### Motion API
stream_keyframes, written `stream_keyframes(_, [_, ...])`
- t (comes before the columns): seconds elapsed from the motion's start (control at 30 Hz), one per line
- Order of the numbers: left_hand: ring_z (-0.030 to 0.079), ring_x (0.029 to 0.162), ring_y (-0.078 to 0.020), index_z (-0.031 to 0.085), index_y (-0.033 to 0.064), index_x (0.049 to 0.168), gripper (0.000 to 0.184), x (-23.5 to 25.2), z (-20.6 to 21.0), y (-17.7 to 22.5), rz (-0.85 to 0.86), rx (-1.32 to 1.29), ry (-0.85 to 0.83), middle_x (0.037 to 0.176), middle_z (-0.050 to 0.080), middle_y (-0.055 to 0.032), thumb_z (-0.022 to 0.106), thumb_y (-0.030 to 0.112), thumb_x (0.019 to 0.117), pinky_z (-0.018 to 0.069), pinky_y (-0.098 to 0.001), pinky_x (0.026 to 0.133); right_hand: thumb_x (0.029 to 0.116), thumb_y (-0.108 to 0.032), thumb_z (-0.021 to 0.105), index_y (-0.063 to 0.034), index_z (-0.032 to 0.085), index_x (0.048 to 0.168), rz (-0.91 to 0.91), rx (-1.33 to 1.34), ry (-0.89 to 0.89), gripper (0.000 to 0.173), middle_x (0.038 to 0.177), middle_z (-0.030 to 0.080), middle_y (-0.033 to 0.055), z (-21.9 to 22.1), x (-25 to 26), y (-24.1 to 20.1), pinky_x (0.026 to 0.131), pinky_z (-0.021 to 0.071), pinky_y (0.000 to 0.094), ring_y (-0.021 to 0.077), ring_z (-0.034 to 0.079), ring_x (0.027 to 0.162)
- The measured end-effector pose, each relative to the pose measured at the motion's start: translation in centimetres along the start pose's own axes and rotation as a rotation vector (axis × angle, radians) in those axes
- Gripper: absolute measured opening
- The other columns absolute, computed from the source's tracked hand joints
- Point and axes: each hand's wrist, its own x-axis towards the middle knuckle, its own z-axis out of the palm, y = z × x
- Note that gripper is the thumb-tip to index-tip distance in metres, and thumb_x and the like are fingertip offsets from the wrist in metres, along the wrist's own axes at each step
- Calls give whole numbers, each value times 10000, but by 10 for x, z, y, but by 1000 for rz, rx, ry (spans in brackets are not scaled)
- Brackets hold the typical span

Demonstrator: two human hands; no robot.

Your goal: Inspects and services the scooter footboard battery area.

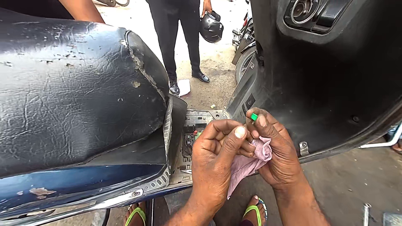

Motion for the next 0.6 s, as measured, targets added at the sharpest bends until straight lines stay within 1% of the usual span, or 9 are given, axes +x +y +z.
stream_keyframes(0.07, [710, 750, -228, 645, -5, 1189, 201, 2, -1, -3, -17, 65, 48, 984, 690, -195, 624, 107, 1023, 638, -357, 703, 1060, -178, 578, -52, 676, 1147, -52, -325, 74, 182, 848, 632, 86, 0, 1, -2, 527, 539, 222, 97, 596, 621])
stream_keyframes(0.1, [712, 750, -230, 657, 2, 1176, 198, 3, -3, -7, -66, 70, 67, 975, 697, -192, 634, 122, 1020, 637, -363, 704, 1047, -150, 595, -54, 686, 1136, -69, -483, 92, 159, 892, 653, 91, -2, 1, -4, 540, 545, 235, 119, 612, 657])
stream_keyframes(0.17, [722, 760, -231, 676, 10, 1149, 203, 5, -8, -18, -210, 23, 86, 973, 709, -192, 640, 165, 1021, 637, -373, 727, 1026, -157, 629, -104, 710, 1131, -45, -754, 107, 143, 932, 674, 73, -13, 0, -8, 526, 546, 271, 163, 625, 671])
stream_keyframes(0.27, [716, 773, -226, 687, 19, 1111, 186, 5, -19, -47, -395, -51, 138, 976, 710, -182, 688, 160, 989, 628, -378, 754, 1009, -251, 663, -215, 730, 1079, 43, -1105, 110, 104, 820, 695, 3, -36, -4, -8, 460, 544, 331, 168, 632, 582])
stream_keyframes(0.33, [719, 770, -239, 691, 9, 1109, 179, 1, -23, -66, -442, -48, 183, 971, 711, -189, 717, 103, 959, 633, -381, 753, 990, -293, 689, -277, 734, 1019, 119, -1313, 115, 56, 766, 690, -64, -51, -8, -5, 482, 542, 349, 126, 628, 571])
stream_keyframes(0.4, [722, 773, -252, 698, 6, 1140, 200, -4, -25, -82, -468, -28, 204, 975, 713, -196, 717, 61, 949, 635, -379, 753, 976, -281, 712, -294, 743, 1006, 208, -1418, 127, 45, 775, 698, -99, -60, -11, -2, 542, 554, 373, 105, 637, 610])
stream_keyframes(0.47, [724, 785, -259, 715, -4, 1157, 208, -9, -29, -93, -487, 25, 193, 973, 718, -198, 704, 55, 959, 637, -379, 759, 964, -244, 730, -287, 720, 1060, 294, -1452, 133, 105, 821, 713, -112, -65, -12, 0, 600, 573, 393, 102, 661, 674])
stream_keyframes(0.53, [729, 787, -252, 731, -10, 1138, 195, -11, -33, -98, -500, 107, 156, 960, 730, -191, 708, 68, 960, 636, -373, 765, 950, -213, 745, -271, 669, 1109, 354, -1468, 138, 185, 845, 723, -111, -67, -13, 1, 610, 584, 402, 108, 674, 695])
stream_keyframes(0.6, [736, 798, -254, 738, 2, 1134, 192, -11, -38, -100, -488, 200, 95, 977, 743, -177, 710, 84, 963, 639, -377, 774, 936, -198, 763, -256, 648, 1114, 391, -1485, 148, 219, 846, 728, -102, -66, -12, 1, 608, 585, 414, 119, 682, 697])
